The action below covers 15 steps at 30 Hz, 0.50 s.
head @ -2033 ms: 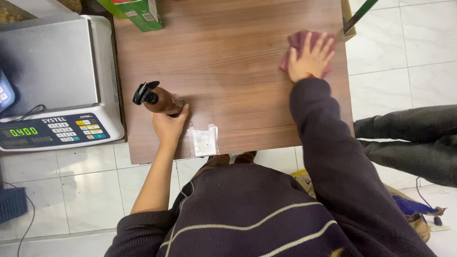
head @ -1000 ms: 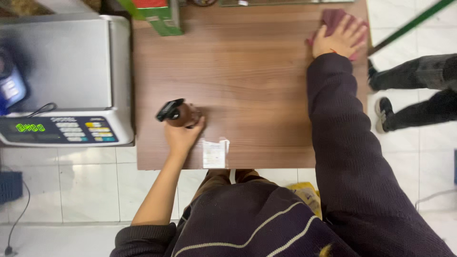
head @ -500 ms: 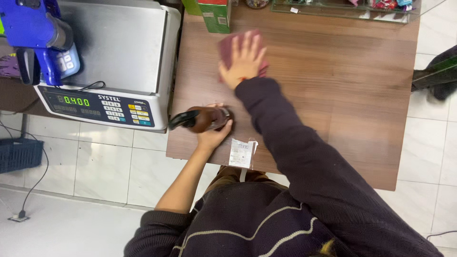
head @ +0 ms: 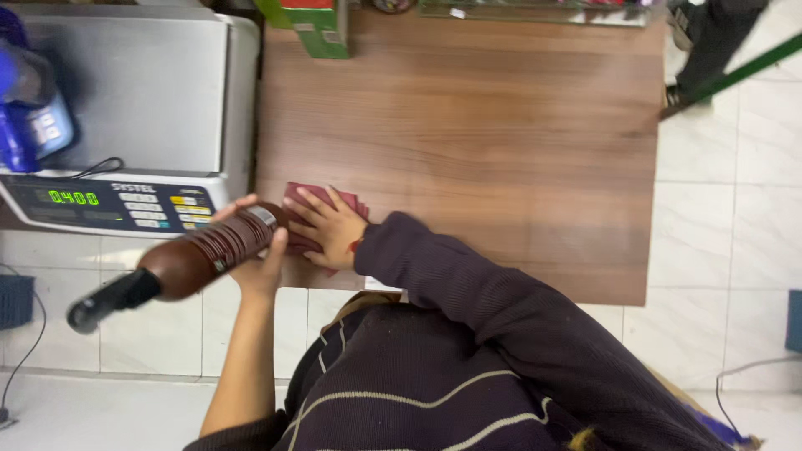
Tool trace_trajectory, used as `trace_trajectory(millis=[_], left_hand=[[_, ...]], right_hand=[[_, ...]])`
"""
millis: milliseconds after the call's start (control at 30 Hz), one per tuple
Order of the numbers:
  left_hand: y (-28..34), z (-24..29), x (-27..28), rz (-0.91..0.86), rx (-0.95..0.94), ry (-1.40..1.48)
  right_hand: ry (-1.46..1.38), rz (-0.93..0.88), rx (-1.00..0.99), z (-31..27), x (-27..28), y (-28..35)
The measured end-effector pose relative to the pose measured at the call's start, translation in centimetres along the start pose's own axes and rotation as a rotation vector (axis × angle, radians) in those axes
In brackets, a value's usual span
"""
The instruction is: The person wipes a wooden counter surface with a pink cloth after clearing away various packaged grocery items and glass jars, then sprays the surface with a cleaning solution from a brown bottle and continues wiping the area.
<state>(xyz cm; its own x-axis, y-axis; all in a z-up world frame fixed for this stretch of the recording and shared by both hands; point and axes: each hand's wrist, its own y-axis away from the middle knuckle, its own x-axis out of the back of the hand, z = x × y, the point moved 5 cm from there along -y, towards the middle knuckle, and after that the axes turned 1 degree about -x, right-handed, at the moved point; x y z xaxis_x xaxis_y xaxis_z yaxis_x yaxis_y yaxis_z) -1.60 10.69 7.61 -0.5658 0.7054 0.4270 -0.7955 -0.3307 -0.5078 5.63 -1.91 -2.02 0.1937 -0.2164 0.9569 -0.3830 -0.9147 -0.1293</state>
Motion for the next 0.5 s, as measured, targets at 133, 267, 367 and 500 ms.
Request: trace_trajectory(millis=[133, 267, 367, 500], left_hand=[[-3.0, 2.7, -3.6, -0.049, 0.005, 0.133], [-3.1, 5.0, -8.2, -0.070, -0.053, 0.177], [-2.7, 6.7, -10.1, -0.092, 0.012, 0.189], [-2.1, 7.9, -10.6, -0.108, 0.014, 0.244]], right_hand=[[0.134, 0.102, -0.172, 6.9, 2.2, 5.9], [0.219, 0.168, -0.431, 18.2, 6.3, 16.6], [0.118, 0.174, -0.856, 25.2, 8.6, 27.7], [0.160, 0.079, -1.190, 25.2, 11.5, 38.4]])
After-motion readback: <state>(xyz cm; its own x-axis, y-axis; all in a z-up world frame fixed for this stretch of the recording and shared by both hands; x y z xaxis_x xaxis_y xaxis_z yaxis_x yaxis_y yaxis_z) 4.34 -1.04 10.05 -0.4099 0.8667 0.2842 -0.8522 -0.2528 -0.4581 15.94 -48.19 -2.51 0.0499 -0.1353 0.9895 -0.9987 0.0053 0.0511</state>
